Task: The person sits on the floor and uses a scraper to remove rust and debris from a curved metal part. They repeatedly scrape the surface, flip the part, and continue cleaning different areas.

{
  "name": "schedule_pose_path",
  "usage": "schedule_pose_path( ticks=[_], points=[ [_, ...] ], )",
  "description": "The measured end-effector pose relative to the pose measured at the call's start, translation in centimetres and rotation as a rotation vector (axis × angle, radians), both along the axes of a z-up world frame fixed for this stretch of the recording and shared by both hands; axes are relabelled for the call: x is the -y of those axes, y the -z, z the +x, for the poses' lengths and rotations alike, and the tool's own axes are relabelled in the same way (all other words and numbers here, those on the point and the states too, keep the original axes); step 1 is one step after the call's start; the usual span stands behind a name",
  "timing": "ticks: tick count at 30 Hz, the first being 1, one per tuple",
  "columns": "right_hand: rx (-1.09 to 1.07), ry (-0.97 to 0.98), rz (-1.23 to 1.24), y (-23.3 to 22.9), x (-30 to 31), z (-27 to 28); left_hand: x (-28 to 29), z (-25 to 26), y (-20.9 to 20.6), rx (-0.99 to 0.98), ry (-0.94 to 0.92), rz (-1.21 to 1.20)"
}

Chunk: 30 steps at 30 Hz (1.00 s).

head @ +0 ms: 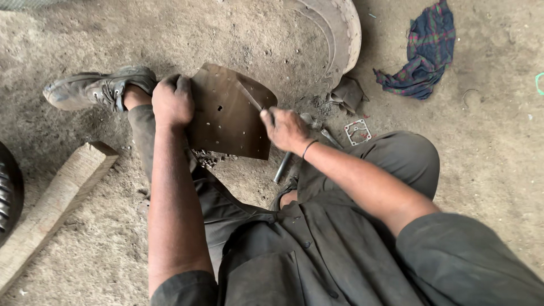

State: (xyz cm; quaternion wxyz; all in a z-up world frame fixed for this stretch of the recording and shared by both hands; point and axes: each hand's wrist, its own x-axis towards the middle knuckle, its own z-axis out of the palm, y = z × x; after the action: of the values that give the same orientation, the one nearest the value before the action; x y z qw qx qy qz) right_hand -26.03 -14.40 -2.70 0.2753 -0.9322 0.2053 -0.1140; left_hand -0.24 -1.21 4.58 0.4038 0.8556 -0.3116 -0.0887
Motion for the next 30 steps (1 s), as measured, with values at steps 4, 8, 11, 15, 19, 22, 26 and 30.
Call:
schedule_pose_path(
  ticks=[4, 8, 11, 15, 19, 22, 26, 30],
  points=[
    [-0.130, -0.255, -0.057, -0.1, 0.3, 0.4, -0.3, 0.4, 0.8, -0.002, -0.004, -0.022],
    [-0.114, 0.082, 0.189, -0.7, 0.4, 0.9, -0.7, 0.7, 1.5, -0.011, -0.002, 0.004],
    [-0.169, -0.001, 0.121, -0.9, -0.1, 1.0, -1.3, 0.7, 1.7, -0.006, 0.005, -0.074],
    [-0.139, -0.252, 0.084, 0.4, -1.1, -0.1, -1.9, 1.0, 2.8, -0.012, -0.010, -0.162],
    [-0.013, -0.023, 0.082, 0.7, 0.6, 0.8, -2.3, 1.5, 2.9, -0.027, 0.002, -0.133],
    [-0.123, -0.108, 0.060, 0.1, 0.5, 0.7, -2.7, 1.5, 2.7, -0.026, -0.026, -0.094],
    [-0.143, -0.351, 0.049, -0.6, -0.1, 0.7, -3.2, 1.6, 2.8, -0.153, -0.024, -0.145],
    [-0.297, 0.031, 0.300, -1.2, 0.3, 1.1, -2.9, 1.3, 2.3, -0.195, -0.042, -0.147]
  ],
)
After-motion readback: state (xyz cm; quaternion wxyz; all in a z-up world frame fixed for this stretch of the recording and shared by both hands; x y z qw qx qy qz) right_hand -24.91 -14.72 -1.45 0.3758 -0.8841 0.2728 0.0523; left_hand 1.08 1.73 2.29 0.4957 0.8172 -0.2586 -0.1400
